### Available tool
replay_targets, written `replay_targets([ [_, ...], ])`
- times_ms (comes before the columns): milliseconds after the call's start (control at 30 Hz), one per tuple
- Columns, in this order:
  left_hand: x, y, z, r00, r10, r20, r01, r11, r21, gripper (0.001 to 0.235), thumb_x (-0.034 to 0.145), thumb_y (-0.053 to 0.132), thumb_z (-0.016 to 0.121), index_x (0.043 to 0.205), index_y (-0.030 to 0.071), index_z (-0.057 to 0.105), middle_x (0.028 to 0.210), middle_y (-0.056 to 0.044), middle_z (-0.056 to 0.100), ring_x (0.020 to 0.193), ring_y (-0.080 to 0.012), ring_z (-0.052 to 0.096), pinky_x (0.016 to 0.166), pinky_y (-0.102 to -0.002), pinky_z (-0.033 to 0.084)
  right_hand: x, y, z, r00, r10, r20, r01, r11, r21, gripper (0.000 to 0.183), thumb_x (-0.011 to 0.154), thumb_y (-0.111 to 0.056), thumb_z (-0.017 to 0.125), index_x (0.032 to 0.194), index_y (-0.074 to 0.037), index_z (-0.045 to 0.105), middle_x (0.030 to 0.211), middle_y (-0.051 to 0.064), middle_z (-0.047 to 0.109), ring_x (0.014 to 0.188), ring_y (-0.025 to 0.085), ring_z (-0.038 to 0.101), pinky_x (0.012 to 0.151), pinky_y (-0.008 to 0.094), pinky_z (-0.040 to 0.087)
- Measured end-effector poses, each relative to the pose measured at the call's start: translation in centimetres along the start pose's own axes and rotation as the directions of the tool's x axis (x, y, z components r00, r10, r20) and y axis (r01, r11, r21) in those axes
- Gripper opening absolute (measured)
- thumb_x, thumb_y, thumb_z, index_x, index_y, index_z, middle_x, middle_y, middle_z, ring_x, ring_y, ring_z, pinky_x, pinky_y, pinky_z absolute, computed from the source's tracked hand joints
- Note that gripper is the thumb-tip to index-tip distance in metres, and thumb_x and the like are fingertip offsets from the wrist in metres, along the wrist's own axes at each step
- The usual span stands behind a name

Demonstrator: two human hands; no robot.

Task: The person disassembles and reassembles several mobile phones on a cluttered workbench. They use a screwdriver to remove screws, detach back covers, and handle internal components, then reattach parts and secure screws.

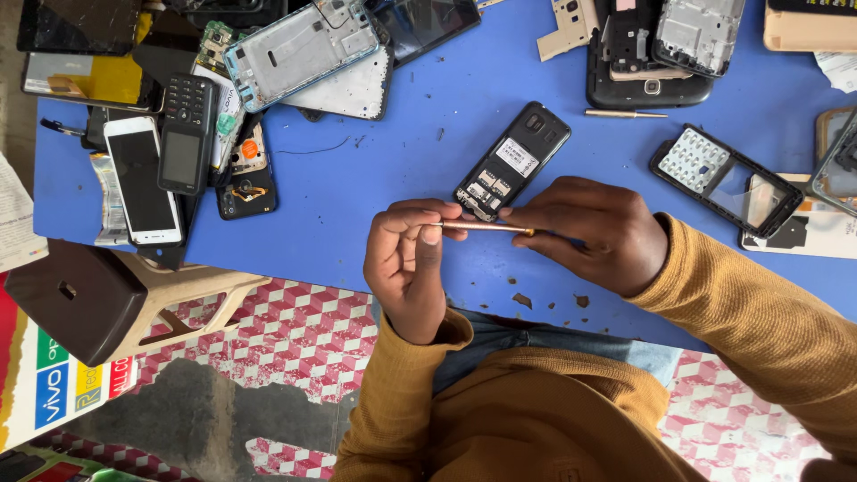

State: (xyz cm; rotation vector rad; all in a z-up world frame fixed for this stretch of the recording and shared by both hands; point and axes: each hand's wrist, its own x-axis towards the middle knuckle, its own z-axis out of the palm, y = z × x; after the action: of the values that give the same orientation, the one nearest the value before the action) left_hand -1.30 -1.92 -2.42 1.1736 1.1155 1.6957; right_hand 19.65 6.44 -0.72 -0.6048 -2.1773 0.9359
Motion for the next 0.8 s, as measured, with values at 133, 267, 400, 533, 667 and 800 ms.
replay_targets([
  [133, -0.04, -0.01, -0.07, 0.999, -0.026, 0.019, 0.027, 0.999, -0.046, 0.007, 0.113, 0.006, 0.055, 0.117, 0.001, 0.056, 0.117, -0.016, 0.068, 0.094, -0.0177, 0.069, 0.083, -0.032, 0.062, -0.15, 0.03, -0.04, 0.999, 0.027, -0.03, -0.026, 0.999, 0.023, 0.032, 0.078, -0.008, 0.087, 0.106, 0.0, 0.074, 0.095, 0.011, 0.074, 0.077, 0.02, 0.07, 0.066, 0.031, 0.058],
  [267, 0.23, -0.24, -0.35, 0.999, -0.046, -0.008, 0.045, 0.991, -0.124, 0.009, 0.112, 0.009, 0.057, 0.116, 0.002, 0.058, 0.115, -0.015, 0.068, 0.098, -0.0196, 0.07, 0.082, -0.034, 0.063, -0.26, 0.33, -0.22, 0.999, 0.033, -0.043, -0.032, 0.999, 0.032, 0.025, 0.08, -0.004, 0.085, 0.101, 0.0, 0.073, 0.096, 0.012, 0.073, 0.08, 0.02, 0.071, 0.068, 0.03, 0.059],
  [400, 0.89, -0.5, -0.74, 0.994, -0.08, -0.073, 0.063, 0.975, -0.212, 0.009, 0.11, 0.009, 0.059, 0.114, 0.001, 0.061, 0.115, -0.016, 0.07, 0.102, -0.022, 0.071, 0.082, -0.036, 0.062, -0.19, 0.5, -0.58, 0.992, 0.092, -0.088, -0.086, 0.994, 0.067, 0.026, 0.082, 0.0, 0.083, 0.105, 0.002, 0.07, 0.101, 0.015, 0.073, 0.084, 0.021, 0.073, 0.071, 0.03, 0.06],
  [533, 0.62, -0.44, -0.66, 0.995, -0.09, -0.049, 0.083, 0.988, -0.128, 0.009, 0.109, 0.009, 0.06, 0.113, 0.001, 0.062, 0.116, -0.016, 0.07, 0.105, -0.0208, 0.07, 0.084, -0.035, 0.062, -0.1, 0.35, -0.63, 0.993, 0.09, -0.08, -0.087, 0.995, 0.048, 0.025, 0.082, 0.0, 0.084, 0.103, 0.002, 0.07, 0.099, 0.015, 0.074, 0.083, 0.022, 0.073, 0.071, 0.031, 0.06],
  [667, 0.55, -0.37, -0.77, 0.994, -0.092, -0.052, 0.084, 0.988, -0.132, 0.008, 0.11, 0.008, 0.06, 0.114, 0.001, 0.061, 0.116, -0.016, 0.071, 0.105, -0.0205, 0.07, 0.085, -0.035, 0.061, 0.0, 0.28, -0.52, 0.995, 0.078, -0.069, -0.076, 0.996, 0.038, 0.027, 0.081, 0.0, 0.084, 0.104, 0.002, 0.07, 0.099, 0.015, 0.074, 0.084, 0.022, 0.074, 0.071, 0.031, 0.06],
  [800, 0.52, -0.46, -0.78, 0.995, -0.088, -0.046, 0.081, 0.988, -0.13, 0.008, 0.11, 0.008, 0.06, 0.114, 0.001, 0.062, 0.116, -0.015, 0.071, 0.105, -0.0202, 0.069, 0.086, -0.035, 0.06, -0.07, 0.22, -0.45, 0.994, 0.087, -0.073, -0.085, 0.996, 0.026, 0.027, 0.081, 0.0, 0.084, 0.104, 0.002, 0.07, 0.099, 0.015, 0.073, 0.085, 0.022, 0.073, 0.072, 0.031, 0.059],
])
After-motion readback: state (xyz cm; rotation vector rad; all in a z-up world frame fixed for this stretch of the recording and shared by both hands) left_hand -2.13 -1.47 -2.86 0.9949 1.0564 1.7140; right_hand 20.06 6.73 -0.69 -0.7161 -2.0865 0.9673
